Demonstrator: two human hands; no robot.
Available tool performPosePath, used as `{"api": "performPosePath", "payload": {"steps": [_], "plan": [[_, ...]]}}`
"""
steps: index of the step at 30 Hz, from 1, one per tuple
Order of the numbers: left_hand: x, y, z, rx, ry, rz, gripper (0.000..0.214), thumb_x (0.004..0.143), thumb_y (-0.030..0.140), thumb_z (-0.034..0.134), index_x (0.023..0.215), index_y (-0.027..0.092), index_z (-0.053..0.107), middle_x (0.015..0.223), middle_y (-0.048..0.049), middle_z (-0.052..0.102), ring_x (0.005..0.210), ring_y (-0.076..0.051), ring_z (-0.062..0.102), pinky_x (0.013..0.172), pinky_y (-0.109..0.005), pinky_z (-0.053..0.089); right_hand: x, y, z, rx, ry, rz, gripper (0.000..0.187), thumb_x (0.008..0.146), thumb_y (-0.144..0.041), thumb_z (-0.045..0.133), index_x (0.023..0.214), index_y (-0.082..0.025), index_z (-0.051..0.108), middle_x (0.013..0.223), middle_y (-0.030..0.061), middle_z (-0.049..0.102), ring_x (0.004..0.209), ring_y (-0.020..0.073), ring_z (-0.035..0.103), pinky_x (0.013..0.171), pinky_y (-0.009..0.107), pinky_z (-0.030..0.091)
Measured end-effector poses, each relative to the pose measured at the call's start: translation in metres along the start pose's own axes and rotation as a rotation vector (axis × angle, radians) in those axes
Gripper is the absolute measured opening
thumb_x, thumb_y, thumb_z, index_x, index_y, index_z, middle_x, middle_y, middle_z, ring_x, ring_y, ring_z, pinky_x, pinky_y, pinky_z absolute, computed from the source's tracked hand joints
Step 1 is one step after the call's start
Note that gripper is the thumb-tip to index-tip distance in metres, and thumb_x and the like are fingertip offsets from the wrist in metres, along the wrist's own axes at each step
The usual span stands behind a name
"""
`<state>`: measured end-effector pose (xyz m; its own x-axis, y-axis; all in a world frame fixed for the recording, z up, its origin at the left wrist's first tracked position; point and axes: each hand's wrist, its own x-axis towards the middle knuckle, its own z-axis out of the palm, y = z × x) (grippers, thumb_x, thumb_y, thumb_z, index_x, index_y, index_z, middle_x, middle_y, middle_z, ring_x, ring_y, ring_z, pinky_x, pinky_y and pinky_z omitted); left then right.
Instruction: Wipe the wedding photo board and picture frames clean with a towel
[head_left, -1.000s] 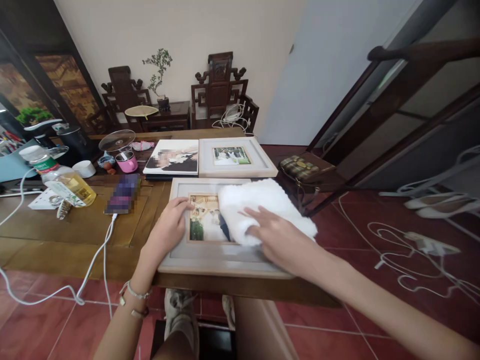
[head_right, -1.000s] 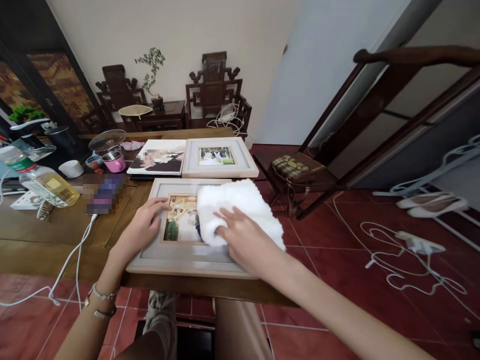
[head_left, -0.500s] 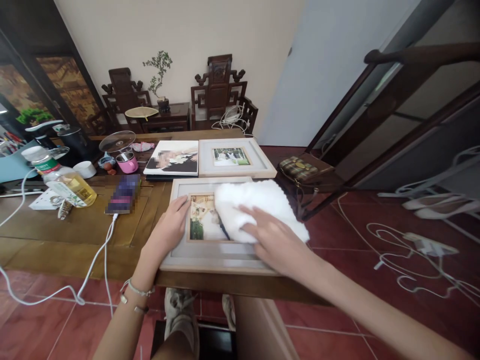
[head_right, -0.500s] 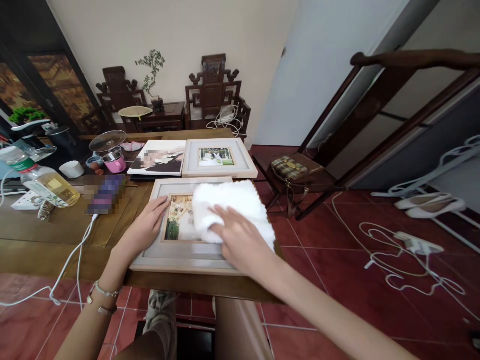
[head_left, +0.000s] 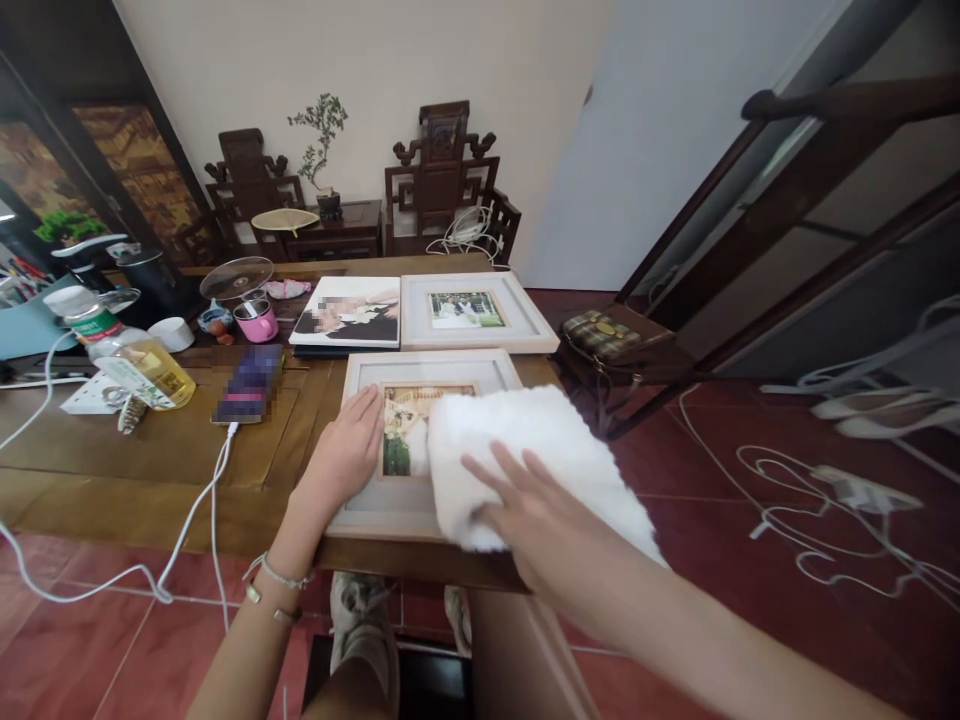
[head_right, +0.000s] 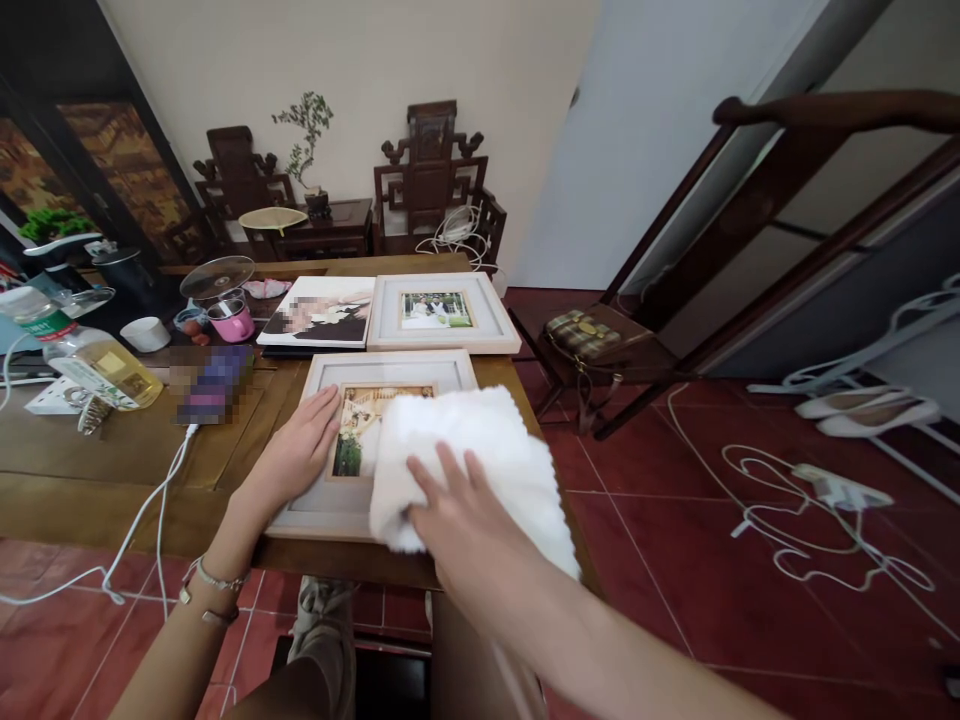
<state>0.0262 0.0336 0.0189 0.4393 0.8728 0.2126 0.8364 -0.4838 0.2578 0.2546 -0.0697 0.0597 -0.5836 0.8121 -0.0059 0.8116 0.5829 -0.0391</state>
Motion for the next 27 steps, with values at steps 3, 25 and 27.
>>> {"api": "performPosePath", "payload": {"steps": [3,25,27], "plan": [[0.000,-0.002,0.001,0.002,0.006,0.012,0.047,0.099,0.026,0.027,0.140,0.006,0.041,0.148,-0.0158,0.041,0.139,-0.023,0.035,0.113,-0.041,0.035,-0.026,-0.025,-0.006,0.114,-0.005,-0.104,0.032,0.068,-0.009,0.060,0.095,-0.020,0.073,0.145,0.0135,0.045,0.132,0.0427,0.039,0.103,0.059,0.039],[-0.001,-0.002,0.003,0.011,0.023,0.027,0.045,0.097,0.021,0.029,0.139,0.010,0.041,0.147,-0.0148,0.043,0.138,-0.023,0.036,0.111,-0.041,0.038,0.064,0.043,0.011,-0.189,0.043,0.095,0.044,0.072,0.002,0.050,0.108,-0.012,0.069,0.146,0.0168,0.042,0.135,0.0422,0.032,0.107,0.061,0.028],[-0.001,-0.002,0.004,0.014,0.024,0.026,0.045,0.098,0.021,0.028,0.139,0.010,0.041,0.147,-0.0149,0.042,0.138,-0.023,0.036,0.111,-0.041,0.038,0.036,0.018,0.003,-0.128,-0.015,0.076,0.042,0.070,0.000,0.052,0.106,-0.014,0.070,0.145,0.0173,0.044,0.133,0.0425,0.036,0.105,0.061,0.032]]}}
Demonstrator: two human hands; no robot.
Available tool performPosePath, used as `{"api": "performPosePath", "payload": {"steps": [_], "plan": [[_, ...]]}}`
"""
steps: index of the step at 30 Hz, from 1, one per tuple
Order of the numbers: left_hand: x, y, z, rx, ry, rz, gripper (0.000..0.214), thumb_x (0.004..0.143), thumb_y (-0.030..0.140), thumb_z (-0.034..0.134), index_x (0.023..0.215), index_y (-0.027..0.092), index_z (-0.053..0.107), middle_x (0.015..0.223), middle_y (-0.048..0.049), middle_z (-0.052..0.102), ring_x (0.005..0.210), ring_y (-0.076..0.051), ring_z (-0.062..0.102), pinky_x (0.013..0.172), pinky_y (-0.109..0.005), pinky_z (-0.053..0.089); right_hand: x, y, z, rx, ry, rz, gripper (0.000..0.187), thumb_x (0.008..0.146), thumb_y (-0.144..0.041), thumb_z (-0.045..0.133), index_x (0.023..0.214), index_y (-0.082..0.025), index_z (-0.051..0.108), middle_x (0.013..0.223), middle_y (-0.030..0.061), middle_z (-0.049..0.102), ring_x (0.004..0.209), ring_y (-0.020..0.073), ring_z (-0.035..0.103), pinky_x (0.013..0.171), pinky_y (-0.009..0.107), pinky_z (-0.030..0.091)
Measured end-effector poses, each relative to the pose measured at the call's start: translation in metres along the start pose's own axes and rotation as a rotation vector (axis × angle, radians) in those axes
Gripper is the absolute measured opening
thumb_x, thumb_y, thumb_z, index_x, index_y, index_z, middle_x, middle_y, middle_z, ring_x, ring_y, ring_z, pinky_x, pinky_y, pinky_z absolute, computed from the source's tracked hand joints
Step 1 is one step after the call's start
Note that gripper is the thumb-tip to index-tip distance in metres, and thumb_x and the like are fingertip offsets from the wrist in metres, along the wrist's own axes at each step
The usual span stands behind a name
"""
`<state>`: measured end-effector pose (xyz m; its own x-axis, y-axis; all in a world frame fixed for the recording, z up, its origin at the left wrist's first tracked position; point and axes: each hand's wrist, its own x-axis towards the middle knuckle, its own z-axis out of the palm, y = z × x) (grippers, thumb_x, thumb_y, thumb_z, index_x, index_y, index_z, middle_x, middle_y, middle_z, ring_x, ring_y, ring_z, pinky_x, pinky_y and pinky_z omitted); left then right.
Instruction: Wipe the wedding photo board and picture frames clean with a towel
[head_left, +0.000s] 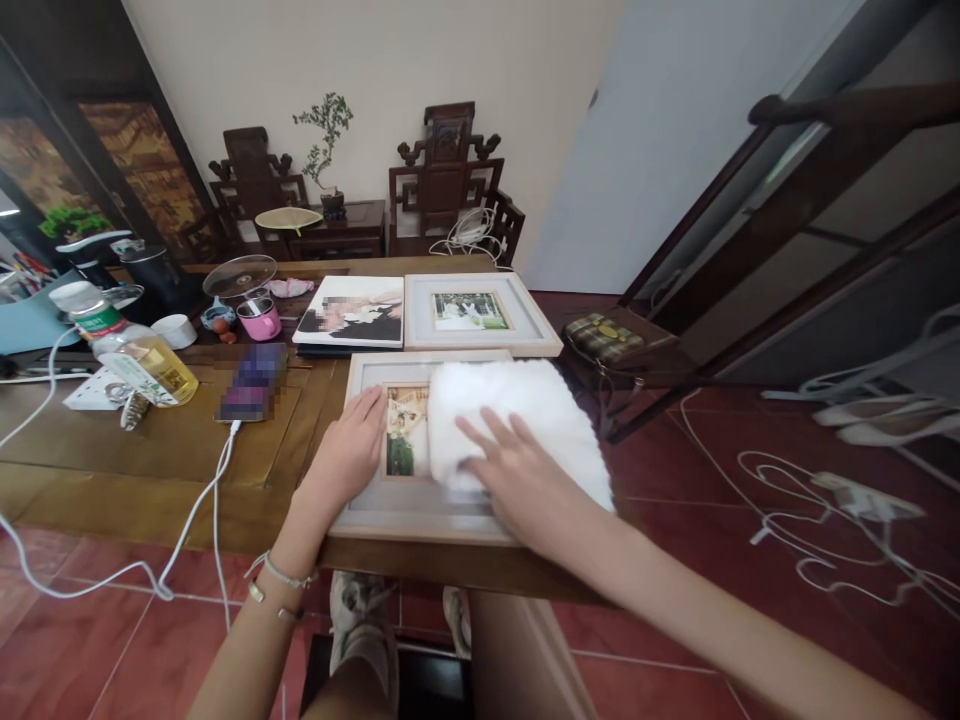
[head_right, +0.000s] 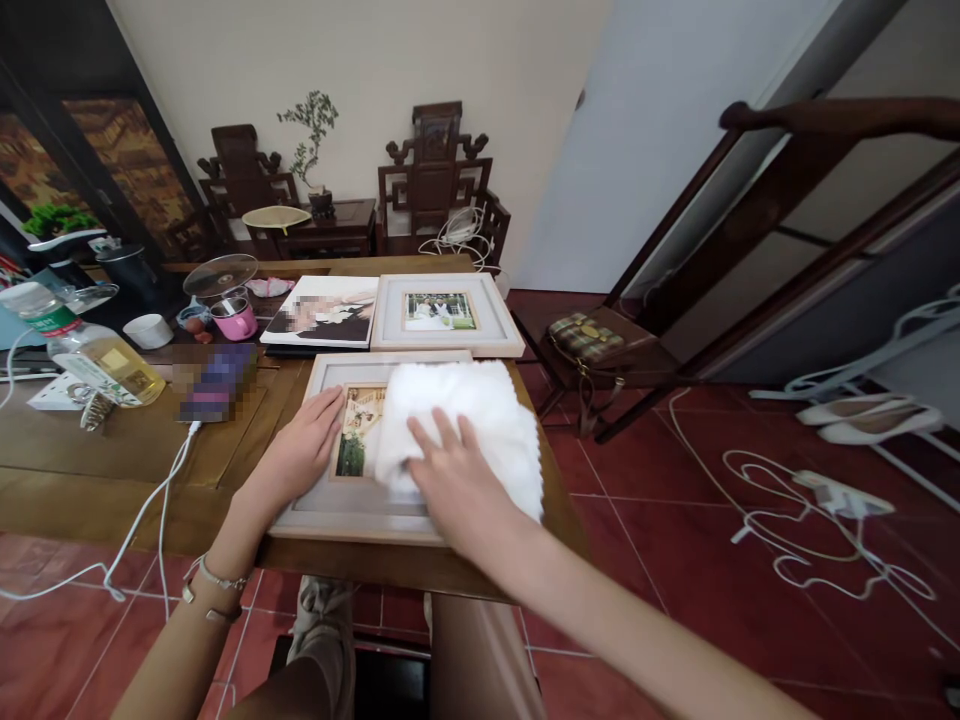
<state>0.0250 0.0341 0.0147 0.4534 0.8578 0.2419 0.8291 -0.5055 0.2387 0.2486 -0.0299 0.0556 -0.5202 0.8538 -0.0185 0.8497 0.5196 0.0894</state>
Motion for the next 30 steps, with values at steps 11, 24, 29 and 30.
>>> {"api": "performPosePath", "payload": {"steps": [11,24,29,30], "plan": [[0.000,-0.002,0.001,0.013,-0.010,0.014,0.046,0.098,0.023,0.028,0.141,0.011,0.038,0.148,-0.0151,0.041,0.139,-0.023,0.035,0.109,-0.042,0.039,-0.030,-0.030,-0.006,0.277,0.025,-0.135,0.047,0.064,0.002,0.047,0.099,-0.016,0.072,0.146,0.0110,0.043,0.138,0.0348,0.031,0.110,0.055,0.033],[-0.001,0.000,-0.001,0.013,-0.025,0.002,0.046,0.098,0.022,0.029,0.141,0.011,0.038,0.149,-0.0137,0.040,0.139,-0.022,0.034,0.110,-0.040,0.038,0.056,0.041,0.013,-0.038,0.131,0.048,0.045,0.070,0.007,0.048,0.105,-0.011,0.070,0.147,0.0144,0.041,0.138,0.0388,0.029,0.110,0.058,0.027],[-0.001,0.001,-0.001,0.019,-0.033,-0.007,0.046,0.098,0.022,0.028,0.141,0.010,0.039,0.149,-0.0143,0.040,0.139,-0.023,0.034,0.110,-0.041,0.038,-0.005,-0.017,-0.009,0.075,-0.017,-0.027,0.040,0.065,0.000,0.058,0.101,-0.013,0.071,0.142,0.0175,0.047,0.132,0.0435,0.037,0.105,0.057,0.036],[-0.001,0.001,-0.002,0.018,-0.033,-0.007,0.046,0.098,0.022,0.028,0.141,0.011,0.039,0.149,-0.0141,0.040,0.139,-0.023,0.034,0.110,-0.041,0.037,-0.016,-0.027,-0.015,0.119,-0.073,-0.067,0.039,0.065,-0.002,0.061,0.101,-0.013,0.071,0.142,0.0177,0.047,0.131,0.0437,0.039,0.103,0.057,0.039]]}}
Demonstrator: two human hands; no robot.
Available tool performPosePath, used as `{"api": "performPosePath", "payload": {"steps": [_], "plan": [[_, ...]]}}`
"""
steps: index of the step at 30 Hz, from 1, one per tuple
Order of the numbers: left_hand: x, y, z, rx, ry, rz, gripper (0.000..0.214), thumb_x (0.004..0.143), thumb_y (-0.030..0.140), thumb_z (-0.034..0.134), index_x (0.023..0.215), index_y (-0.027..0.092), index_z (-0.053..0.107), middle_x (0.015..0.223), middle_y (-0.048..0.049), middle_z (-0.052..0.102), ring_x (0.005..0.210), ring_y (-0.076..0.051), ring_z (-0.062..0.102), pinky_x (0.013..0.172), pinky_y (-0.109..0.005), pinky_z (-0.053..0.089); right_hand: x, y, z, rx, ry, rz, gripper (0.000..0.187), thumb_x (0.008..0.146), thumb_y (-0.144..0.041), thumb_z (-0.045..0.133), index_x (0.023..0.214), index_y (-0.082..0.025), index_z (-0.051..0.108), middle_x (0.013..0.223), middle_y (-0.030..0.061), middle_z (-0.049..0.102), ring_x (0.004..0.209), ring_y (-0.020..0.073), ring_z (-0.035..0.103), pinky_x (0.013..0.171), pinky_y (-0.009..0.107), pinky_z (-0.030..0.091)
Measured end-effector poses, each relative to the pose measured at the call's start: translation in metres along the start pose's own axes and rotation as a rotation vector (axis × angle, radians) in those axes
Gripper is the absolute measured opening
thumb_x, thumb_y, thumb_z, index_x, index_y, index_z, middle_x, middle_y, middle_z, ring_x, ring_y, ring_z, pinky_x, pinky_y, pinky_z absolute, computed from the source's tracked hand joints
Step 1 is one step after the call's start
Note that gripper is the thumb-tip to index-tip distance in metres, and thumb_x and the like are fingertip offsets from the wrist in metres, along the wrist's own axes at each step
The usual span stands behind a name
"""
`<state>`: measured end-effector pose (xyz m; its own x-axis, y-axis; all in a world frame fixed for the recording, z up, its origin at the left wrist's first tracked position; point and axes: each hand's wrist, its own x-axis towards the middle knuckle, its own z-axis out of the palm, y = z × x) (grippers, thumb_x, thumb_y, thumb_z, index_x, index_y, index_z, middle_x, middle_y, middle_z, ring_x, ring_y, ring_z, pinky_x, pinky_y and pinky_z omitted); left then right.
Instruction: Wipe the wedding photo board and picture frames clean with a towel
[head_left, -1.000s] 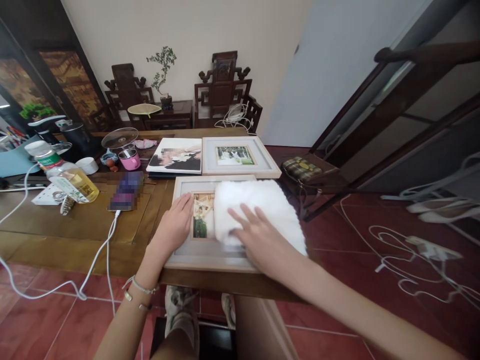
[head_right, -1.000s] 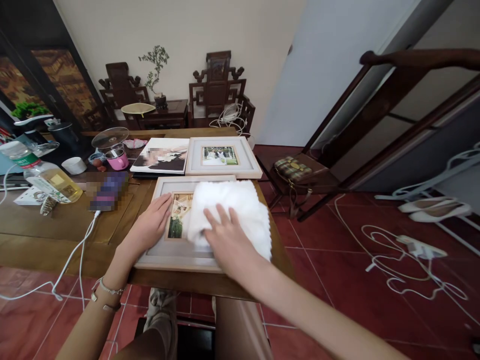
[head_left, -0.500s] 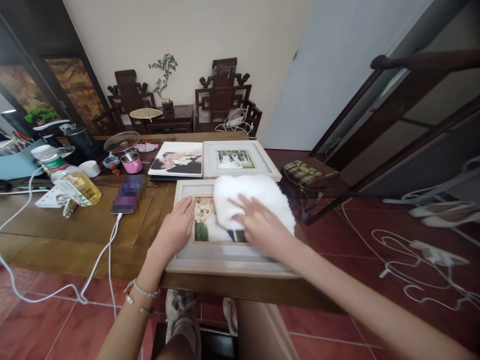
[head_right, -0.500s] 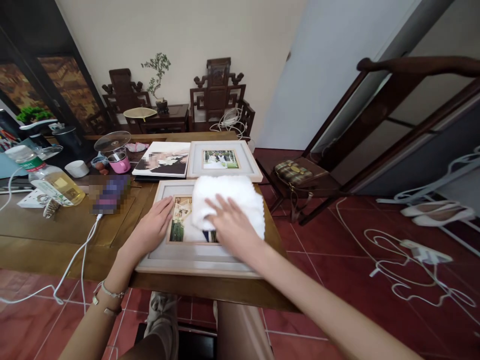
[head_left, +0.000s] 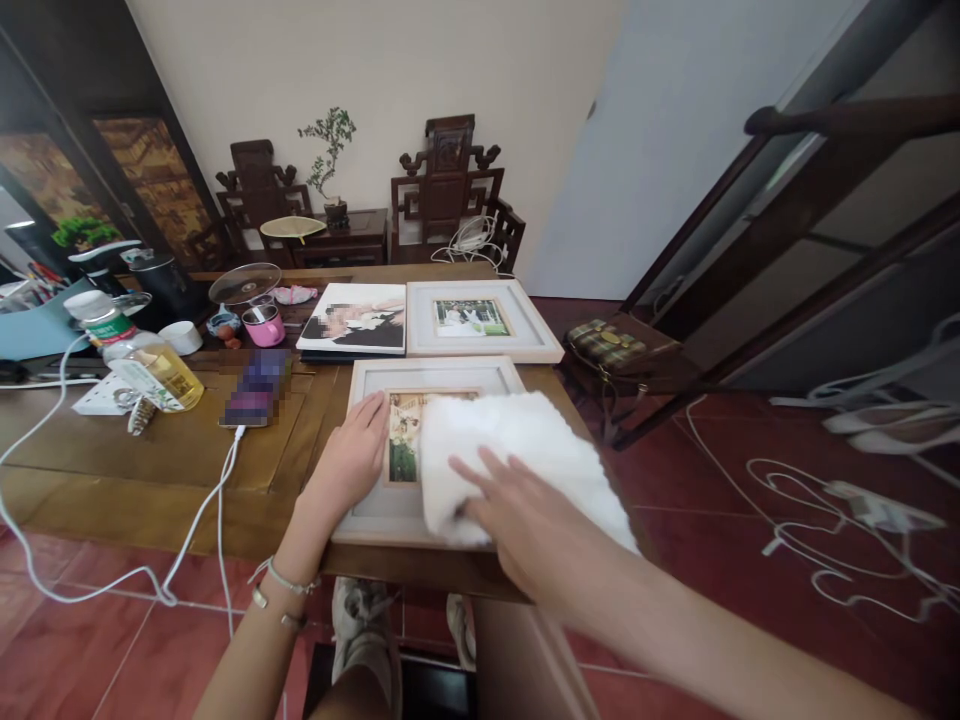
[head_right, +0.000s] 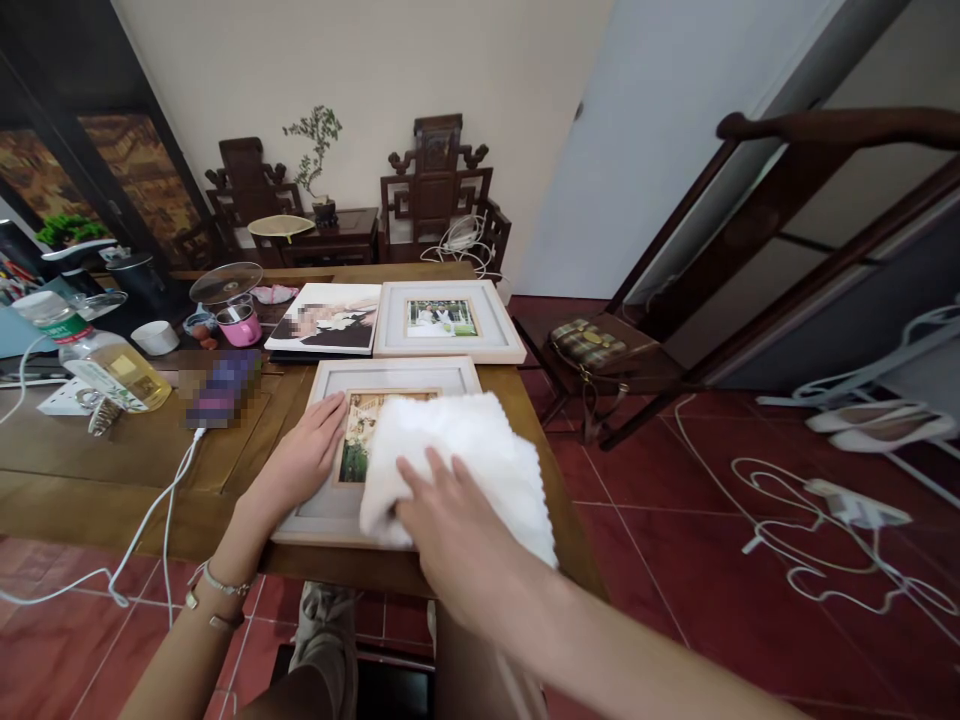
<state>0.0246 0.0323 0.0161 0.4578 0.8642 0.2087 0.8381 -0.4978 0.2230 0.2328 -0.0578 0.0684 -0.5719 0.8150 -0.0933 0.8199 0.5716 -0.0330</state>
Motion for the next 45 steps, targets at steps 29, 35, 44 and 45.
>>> {"api": "performPosePath", "payload": {"steps": [29,35,44,45], "plan": [[-0.001,-0.001,0.001,0.001,0.010,0.017,0.047,0.096,0.019,0.028,0.141,0.010,0.038,0.149,-0.0162,0.039,0.140,-0.024,0.034,0.109,-0.043,0.038,0.006,-0.014,0.005,-0.004,-0.005,-0.067,0.032,0.068,-0.007,0.063,0.096,-0.019,0.073,0.140,0.0130,0.050,0.127,0.0414,0.045,0.096,0.057,0.046],[-0.001,0.000,-0.002,0.011,-0.026,0.004,0.048,0.096,0.017,0.029,0.141,0.008,0.037,0.150,-0.0162,0.037,0.141,-0.024,0.031,0.109,-0.041,0.039,-0.011,-0.034,-0.010,0.153,-0.215,-0.143,0.045,0.060,-0.010,0.069,0.104,-0.019,0.072,0.146,0.0135,0.042,0.133,0.0432,0.036,0.102,0.060,0.041],[-0.002,-0.003,0.001,-0.061,0.015,0.010,0.046,0.098,0.021,0.027,0.141,0.012,0.038,0.149,-0.0150,0.040,0.140,-0.023,0.034,0.111,-0.042,0.036,0.060,0.030,0.010,-0.098,0.112,0.090,0.050,0.073,0.006,0.049,0.116,-0.013,0.066,0.151,0.0139,0.033,0.140,0.0393,0.023,0.110,0.058,0.028],[-0.002,-0.002,0.000,-0.094,0.029,-0.001,0.045,0.098,0.024,0.027,0.140,0.012,0.040,0.148,-0.0145,0.041,0.139,-0.023,0.036,0.111,-0.042,0.036,0.070,0.036,0.008,-0.134,0.120,0.105,0.049,0.074,0.006,0.049,0.117,-0.013,0.065,0.151,0.0143,0.032,0.140,0.0400,0.023,0.109,0.059,0.029]]}}
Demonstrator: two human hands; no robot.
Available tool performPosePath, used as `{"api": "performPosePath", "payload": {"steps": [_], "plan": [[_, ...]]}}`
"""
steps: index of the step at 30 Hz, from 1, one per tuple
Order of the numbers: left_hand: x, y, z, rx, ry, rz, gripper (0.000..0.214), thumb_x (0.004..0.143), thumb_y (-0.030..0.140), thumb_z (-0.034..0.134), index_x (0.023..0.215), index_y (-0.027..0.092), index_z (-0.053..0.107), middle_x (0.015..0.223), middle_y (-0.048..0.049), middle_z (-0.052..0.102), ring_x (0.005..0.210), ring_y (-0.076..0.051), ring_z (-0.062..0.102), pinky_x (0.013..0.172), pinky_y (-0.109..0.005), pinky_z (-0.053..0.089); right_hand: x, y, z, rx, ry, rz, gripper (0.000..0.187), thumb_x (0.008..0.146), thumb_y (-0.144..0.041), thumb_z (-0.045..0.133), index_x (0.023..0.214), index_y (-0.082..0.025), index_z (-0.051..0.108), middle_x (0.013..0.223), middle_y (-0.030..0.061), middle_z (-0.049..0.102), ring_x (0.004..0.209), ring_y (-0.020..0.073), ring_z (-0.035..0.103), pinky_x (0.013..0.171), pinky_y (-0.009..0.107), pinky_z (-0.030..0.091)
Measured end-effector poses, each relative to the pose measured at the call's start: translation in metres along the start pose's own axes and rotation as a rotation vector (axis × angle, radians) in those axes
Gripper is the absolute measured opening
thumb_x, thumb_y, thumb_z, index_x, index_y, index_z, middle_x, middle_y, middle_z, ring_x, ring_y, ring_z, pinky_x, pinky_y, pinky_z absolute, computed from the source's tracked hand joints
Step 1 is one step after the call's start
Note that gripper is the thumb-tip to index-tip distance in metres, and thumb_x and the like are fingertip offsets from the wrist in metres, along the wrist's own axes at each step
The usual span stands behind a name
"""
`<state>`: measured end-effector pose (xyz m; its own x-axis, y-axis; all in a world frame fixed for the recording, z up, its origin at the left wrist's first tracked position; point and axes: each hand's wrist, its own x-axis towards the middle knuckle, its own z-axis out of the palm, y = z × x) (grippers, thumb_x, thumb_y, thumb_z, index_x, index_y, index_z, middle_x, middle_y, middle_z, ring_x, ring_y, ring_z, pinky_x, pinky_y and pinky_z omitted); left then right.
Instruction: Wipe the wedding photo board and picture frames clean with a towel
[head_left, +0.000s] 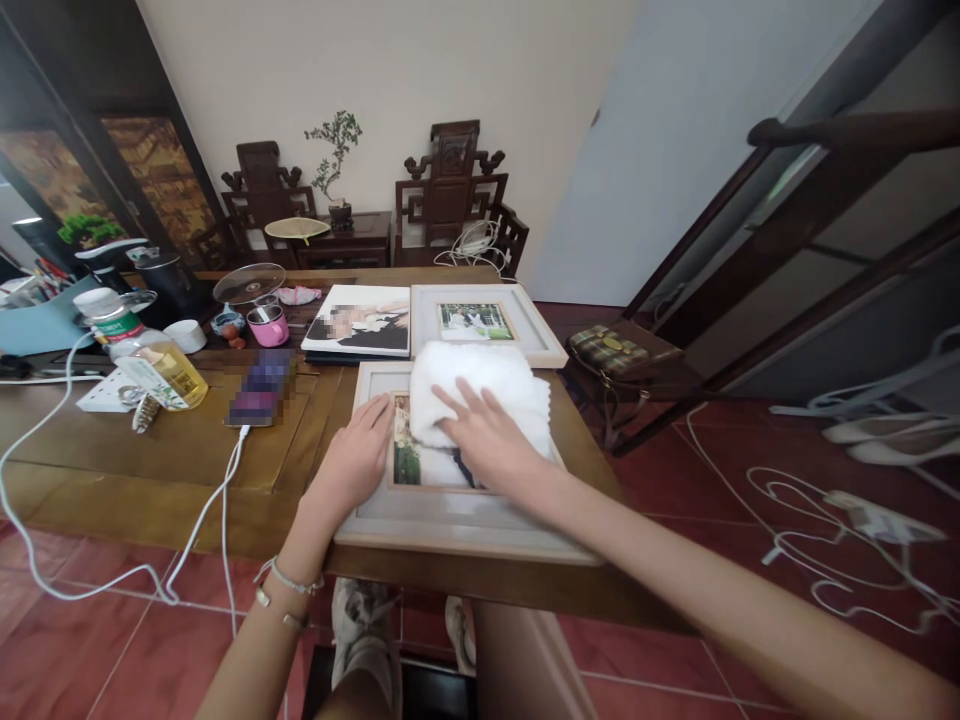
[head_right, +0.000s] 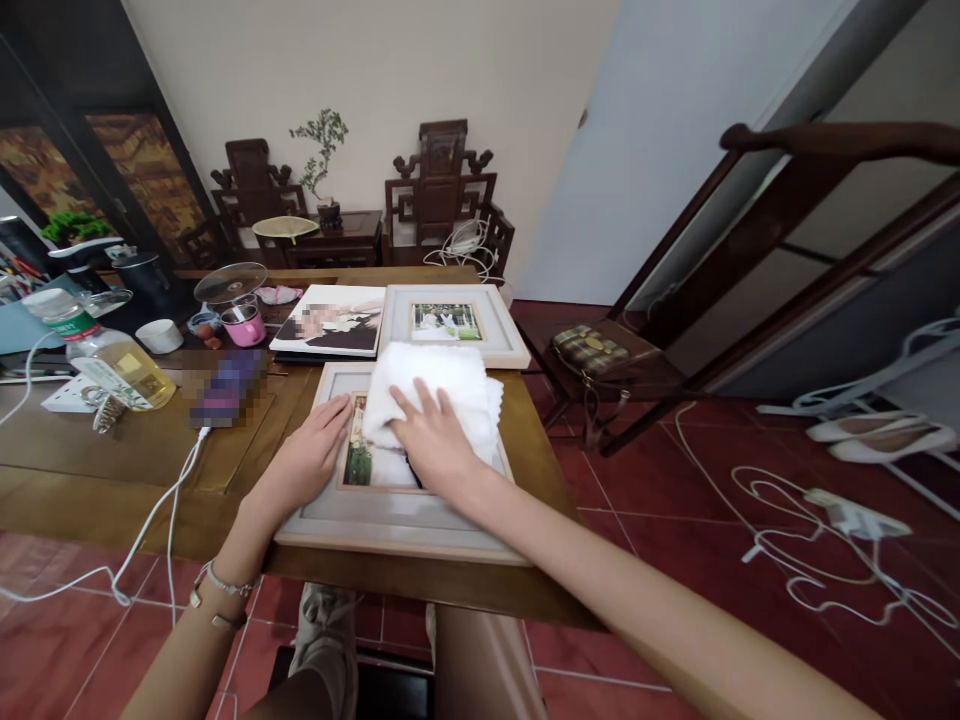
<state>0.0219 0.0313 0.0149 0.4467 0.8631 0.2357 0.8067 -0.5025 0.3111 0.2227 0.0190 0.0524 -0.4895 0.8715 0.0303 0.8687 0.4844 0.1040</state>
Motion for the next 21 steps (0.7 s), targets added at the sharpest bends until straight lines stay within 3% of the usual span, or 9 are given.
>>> {"api": "performPosePath", "payload": {"steps": [3,7,13,18,21], "plan": [[0.000,0.002,-0.003,-0.140,0.077,-0.031,0.045,0.100,0.030,0.027,0.138,0.013,0.043,0.145,-0.0128,0.046,0.136,-0.021,0.041,0.113,-0.041,0.034,0.024,0.001,-0.003,-0.053,0.006,-0.002,0.044,0.080,0.003,0.048,0.118,-0.013,0.065,0.154,0.0131,0.028,0.140,0.0434,0.018,0.107,0.063,0.028],[0.000,0.004,-0.008,-0.312,0.191,-0.009,0.046,0.099,0.033,0.027,0.136,0.011,0.044,0.144,-0.0141,0.046,0.136,-0.020,0.040,0.116,-0.039,0.029,0.030,-0.030,-0.008,-0.043,-0.032,-0.056,0.038,0.086,-0.005,0.047,0.117,-0.015,0.067,0.153,0.0098,0.032,0.138,0.0460,0.023,0.103,0.067,0.031],[-0.001,0.004,-0.012,-0.427,0.237,-0.064,0.048,0.099,0.036,0.028,0.136,0.012,0.044,0.144,-0.0148,0.047,0.135,-0.021,0.042,0.115,-0.042,0.031,0.003,-0.073,-0.018,-0.032,0.051,-0.135,0.035,0.091,-0.012,0.043,0.117,-0.012,0.067,0.145,0.0185,0.043,0.131,0.0461,0.037,0.099,0.064,0.039],[0.000,0.001,-0.008,-0.355,0.227,-0.023,0.044,0.098,0.029,0.032,0.132,0.009,0.048,0.142,-0.0174,0.048,0.134,-0.022,0.043,0.115,-0.042,0.031,-0.023,-0.075,-0.021,0.017,-0.069,-0.219,0.023,0.088,-0.017,0.055,0.100,-0.019,0.075,0.146,0.0149,0.042,0.131,0.0473,0.036,0.100,0.067,0.036],[0.001,-0.004,-0.004,-0.281,0.210,0.003,0.041,0.096,0.021,0.033,0.131,0.008,0.050,0.140,-0.0179,0.050,0.133,-0.023,0.045,0.115,-0.042,0.033,-0.046,-0.064,-0.013,0.033,-0.047,-0.246,0.019,0.083,-0.017,0.062,0.096,-0.020,0.076,0.144,0.0143,0.045,0.129,0.0477,0.039,0.097,0.067,0.039]]}}
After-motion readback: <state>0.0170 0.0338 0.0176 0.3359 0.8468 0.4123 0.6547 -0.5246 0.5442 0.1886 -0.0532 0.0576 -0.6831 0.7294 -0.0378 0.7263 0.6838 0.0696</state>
